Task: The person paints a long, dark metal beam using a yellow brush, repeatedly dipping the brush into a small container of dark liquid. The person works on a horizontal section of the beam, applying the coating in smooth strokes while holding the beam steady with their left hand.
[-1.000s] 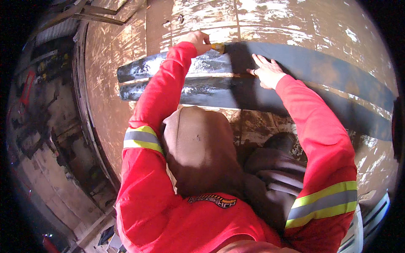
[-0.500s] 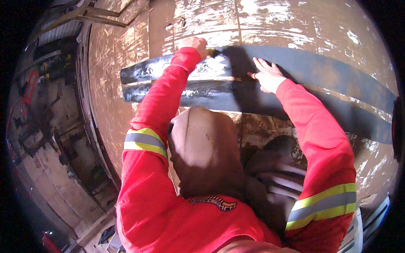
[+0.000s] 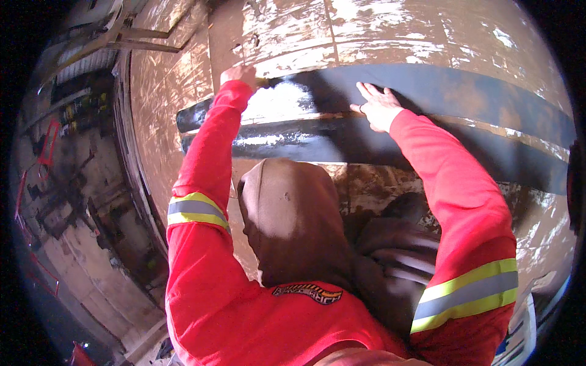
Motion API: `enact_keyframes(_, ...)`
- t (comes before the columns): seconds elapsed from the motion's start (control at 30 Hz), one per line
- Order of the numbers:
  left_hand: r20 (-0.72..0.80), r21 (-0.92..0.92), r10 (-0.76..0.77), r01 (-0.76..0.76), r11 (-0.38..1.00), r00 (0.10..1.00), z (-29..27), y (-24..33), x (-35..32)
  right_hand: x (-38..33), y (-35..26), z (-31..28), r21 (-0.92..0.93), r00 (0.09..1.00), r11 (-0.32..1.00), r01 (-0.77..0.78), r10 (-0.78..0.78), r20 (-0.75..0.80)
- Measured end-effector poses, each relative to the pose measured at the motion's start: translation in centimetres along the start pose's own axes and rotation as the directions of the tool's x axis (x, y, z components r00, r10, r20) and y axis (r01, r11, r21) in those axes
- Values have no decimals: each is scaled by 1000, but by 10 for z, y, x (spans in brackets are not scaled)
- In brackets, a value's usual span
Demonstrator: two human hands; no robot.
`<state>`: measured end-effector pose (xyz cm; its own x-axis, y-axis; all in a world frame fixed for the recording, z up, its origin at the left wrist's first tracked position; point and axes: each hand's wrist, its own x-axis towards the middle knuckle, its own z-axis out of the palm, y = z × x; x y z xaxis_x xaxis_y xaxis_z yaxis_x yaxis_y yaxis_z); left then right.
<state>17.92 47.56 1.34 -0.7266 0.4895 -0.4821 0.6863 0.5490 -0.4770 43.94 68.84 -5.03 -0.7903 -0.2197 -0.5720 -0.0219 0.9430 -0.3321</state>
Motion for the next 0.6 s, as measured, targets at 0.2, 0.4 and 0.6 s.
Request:
enact_keyframes(0.2, -160, -431, 261, -305, 849, 952, -50, 62, -30, 2, -3, -6, -102, 998, 995, -19, 26, 66)
enact_keyframes(0.4, 121, -211, 75, -48, 976, 990, 6, 19, -43, 3, 0, 1, -28, 1000, 1000, 1, -2, -18)
enact_keyframes(0.6, 143, 54, -187, 181, 982, 972, 67, -103, -55, -3, -4, -12, -2, 999, 1000, 7, -7, 31)
